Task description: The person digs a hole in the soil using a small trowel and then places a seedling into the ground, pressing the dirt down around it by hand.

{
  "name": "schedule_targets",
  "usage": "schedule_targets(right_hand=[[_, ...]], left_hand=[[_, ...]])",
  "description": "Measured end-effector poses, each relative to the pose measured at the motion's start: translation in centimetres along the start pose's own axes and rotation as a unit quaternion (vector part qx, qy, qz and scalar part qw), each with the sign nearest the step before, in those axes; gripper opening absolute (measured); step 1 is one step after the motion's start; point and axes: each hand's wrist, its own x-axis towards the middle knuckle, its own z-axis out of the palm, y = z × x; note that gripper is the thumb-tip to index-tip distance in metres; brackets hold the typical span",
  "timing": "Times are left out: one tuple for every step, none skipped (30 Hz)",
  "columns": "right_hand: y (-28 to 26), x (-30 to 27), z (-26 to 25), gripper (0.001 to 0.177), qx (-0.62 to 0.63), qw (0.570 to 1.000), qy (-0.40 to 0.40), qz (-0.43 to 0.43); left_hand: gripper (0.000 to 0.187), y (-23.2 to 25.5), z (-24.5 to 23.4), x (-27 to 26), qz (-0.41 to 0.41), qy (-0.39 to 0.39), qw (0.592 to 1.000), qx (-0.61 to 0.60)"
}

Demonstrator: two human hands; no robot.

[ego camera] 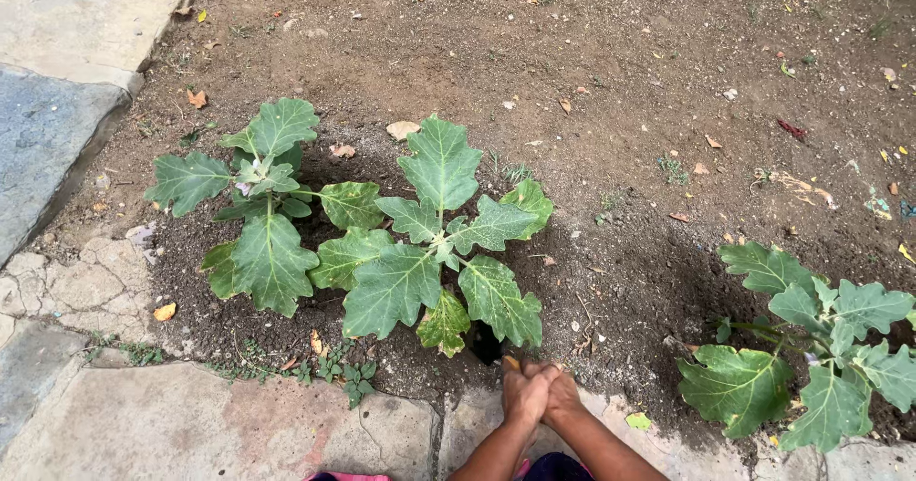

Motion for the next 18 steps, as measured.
schedule_targets(right_hand=[[0.2, -0.1, -0.9, 0.039, 0.034, 0.999, 0.011, 0.010], [0.1, -0.5, -1.8, 0.038, 0.059, 0.998, 0.020, 0.020], [0.3, -0.7, -3.2, 0.036, 0.072, 0.996, 0.017, 0.042], [0.4, -1.3, -4.5, 0.036, 0.064, 0.996, -0.002, 0.060], [0.6, -2.0, -5.9, 0.036, 0.055, 0.995, -0.017, 0.077], [0.9, -2.1, -7.6, 0.036, 0.050, 0.995, -0.019, 0.088], [1.3, -2.3, -8.9, 0.037, 0.050, 0.994, -0.006, 0.098], [1.7, -2.4, -9.7, 0.039, 0.049, 0.993, 0.015, 0.105], [2.1, -2.4, -9.9, 0.039, 0.049, 0.991, 0.044, 0.118], [2.1, -2.3, -9.4, 0.040, 0.090, 0.985, 0.045, 0.139], [2.1, -2.0, -8.7, 0.043, 0.132, 0.977, 0.047, 0.159], [2.1, -1.5, -7.7, 0.045, 0.172, 0.968, 0.048, 0.177], [1.8, -1.0, -6.4, 0.042, 0.151, 0.975, 0.049, 0.153], [1.2, -0.6, -5.1, 0.038, 0.128, 0.982, 0.049, 0.127], [0.9, -0.1, -4.1, 0.035, 0.104, 0.988, 0.049, 0.101], [0.6, 0.0, -3.0, 0.034, 0.100, 0.992, 0.036, 0.071], [-0.2, 0.0, -1.8, 0.033, 0.096, 0.994, 0.024, 0.041], [-0.6, 0.4, -1.4, 0.032, 0.093, 0.995, 0.019, 0.013]], left_hand=[[0.054, 0.2, -0.1, -0.1, 0.011, 0.002, 1.000, -0.004], [0.054, 0.4, 0.0, -0.2, 0.019, -0.006, 0.999, -0.042], [0.054, 1.0, 0.3, -0.1, 0.028, -0.014, 0.996, -0.079], [0.054, 1.2, 0.5, -0.2, 0.031, -0.021, 0.992, -0.117], [0.053, 1.2, 0.6, -0.4, 0.065, -0.029, 0.990, -0.124], [0.054, 1.6, 0.7, -0.2, 0.104, -0.035, 0.985, -0.132], [0.056, 1.8, 0.8, -0.1, 0.143, -0.042, 0.979, -0.139], [0.058, 1.8, 1.1, 0.1, 0.165, -0.054, 0.976, -0.134], [0.060, 1.8, 1.3, 0.5, 0.187, -0.066, 0.972, -0.128], [0.062, 1.6, 1.5, 0.8, 0.208, -0.079, 0.967, -0.121], [0.063, 1.1, 1.5, 1.1, 0.172, -0.074, 0.979, -0.084], [0.064, 0.7, 1.1, 1.4, 0.136, -0.065, 0.987, -0.049], [0.065, 0.3, 0.7, 1.8, 0.100, -0.055, 0.993, -0.014], [0.065, -0.2, 0.4, 2.2, 0.112, -0.059, 0.991, -0.042], [0.064, -0.5, -0.1, 2.6, 0.125, -0.061, 0.988, -0.070], [0.065, -1.1, -0.4, 2.8, 0.135, -0.065, 0.984, -0.097], [0.065, -1.8, -0.7, 2.6, 0.080, -0.041, 0.990, -0.111], [0.065, -2.0, -1.0, 2.9, 0.031, -0.018, 0.992, -0.123]])
